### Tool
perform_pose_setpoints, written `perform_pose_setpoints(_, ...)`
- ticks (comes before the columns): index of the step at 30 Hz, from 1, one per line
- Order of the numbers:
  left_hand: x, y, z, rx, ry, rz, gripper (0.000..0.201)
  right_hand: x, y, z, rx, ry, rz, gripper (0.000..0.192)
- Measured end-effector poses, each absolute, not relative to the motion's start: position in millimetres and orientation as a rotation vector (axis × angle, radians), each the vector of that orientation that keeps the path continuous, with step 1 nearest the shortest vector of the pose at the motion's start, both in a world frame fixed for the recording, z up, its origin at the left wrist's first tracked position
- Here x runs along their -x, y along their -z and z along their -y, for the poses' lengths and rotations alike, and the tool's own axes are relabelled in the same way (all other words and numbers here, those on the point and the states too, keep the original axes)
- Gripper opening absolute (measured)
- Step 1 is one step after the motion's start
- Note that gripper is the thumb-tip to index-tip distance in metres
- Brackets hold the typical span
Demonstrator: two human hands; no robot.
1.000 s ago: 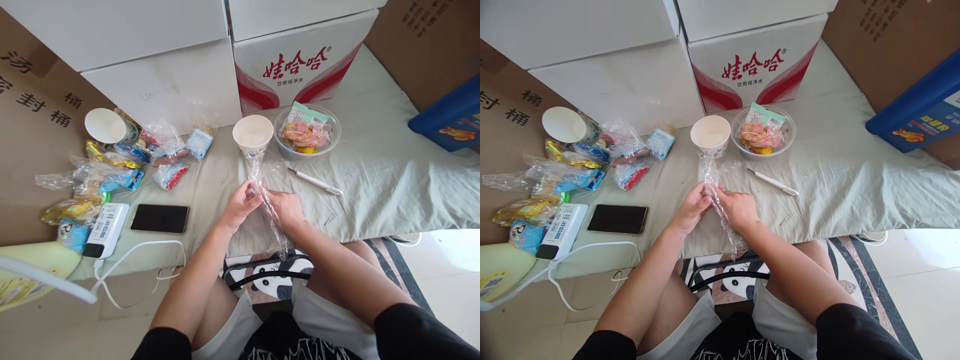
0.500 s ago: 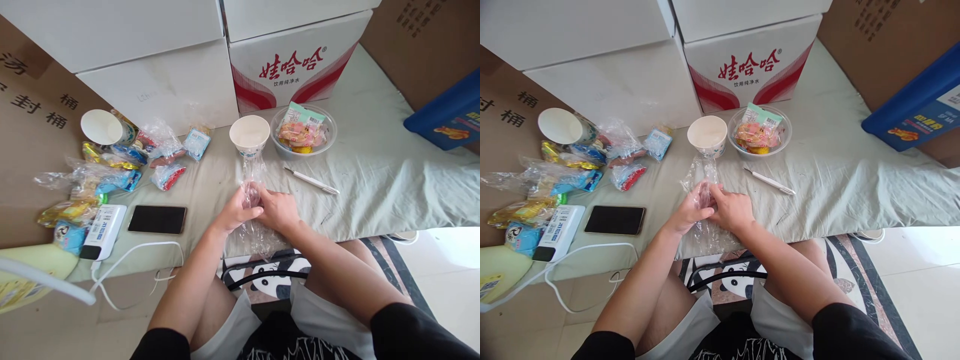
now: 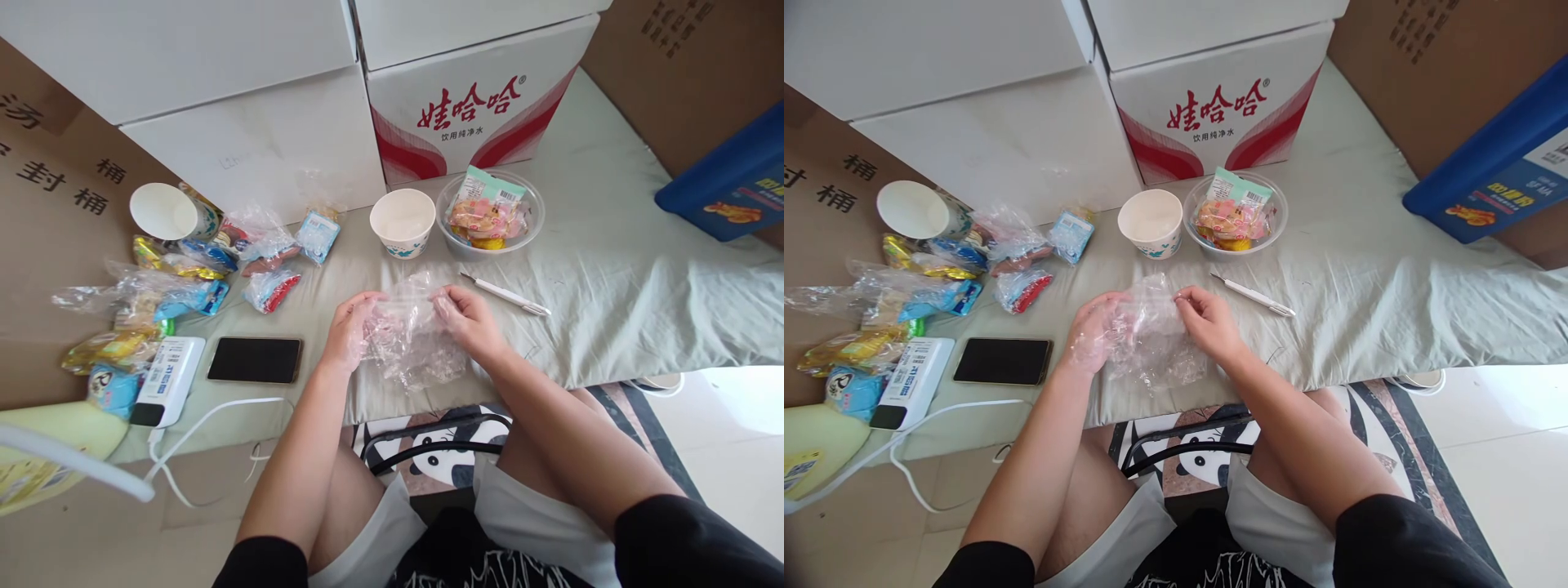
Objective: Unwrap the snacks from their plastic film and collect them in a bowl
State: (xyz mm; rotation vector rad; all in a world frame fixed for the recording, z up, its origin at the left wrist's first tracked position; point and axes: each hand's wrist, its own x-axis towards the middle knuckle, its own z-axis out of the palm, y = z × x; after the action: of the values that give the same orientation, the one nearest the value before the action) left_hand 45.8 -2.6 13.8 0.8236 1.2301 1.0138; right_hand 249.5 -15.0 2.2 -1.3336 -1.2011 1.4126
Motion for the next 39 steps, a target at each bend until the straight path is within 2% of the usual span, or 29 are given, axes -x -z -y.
perform_pose_setpoints(9, -41.5, -16.8, 6.1, -0.867, -1.203, -1.119, 0.032, -249.4, -1.8, 12.5, 1.132, -1.632, 0.823, 0.024)
perform_pose_setpoints(16, -42.2, -17.3, 4.0, -0.978, -1.297, -1.142, 0.035, -251.3, 4.7, 14.0, 1.077, -1.598, 1.053, 0.060)
perform_pose_setpoints(20, -42.0, -18.8, 3.4, -1.000, -1.280, -1.219, 0.029, -249.7, 12.5, 13.5, 1.121, -1.578, 1.223, 0.046)
perform_pose_setpoints(26, -39.4, -18.9, 3.1, -0.919, -1.312, -1.226, 0.024, -248.1, 14.1, 14.0, 1.208, -1.348, 1.287, 0.038)
perform_pose_setpoints(34, -39.0, -20.2, 2.7, -0.847, -1.309, -1.165, 0.027, -245.1, 6.7, 18.2, 1.275, -1.438, 1.399, 0.046)
perform_pose_setpoints(39, -39.2, -19.3, 3.2, -0.840, -1.258, -1.152, 0.029, -246.4, 9.0, 14.3, 1.156, -1.533, 1.294, 0.048)
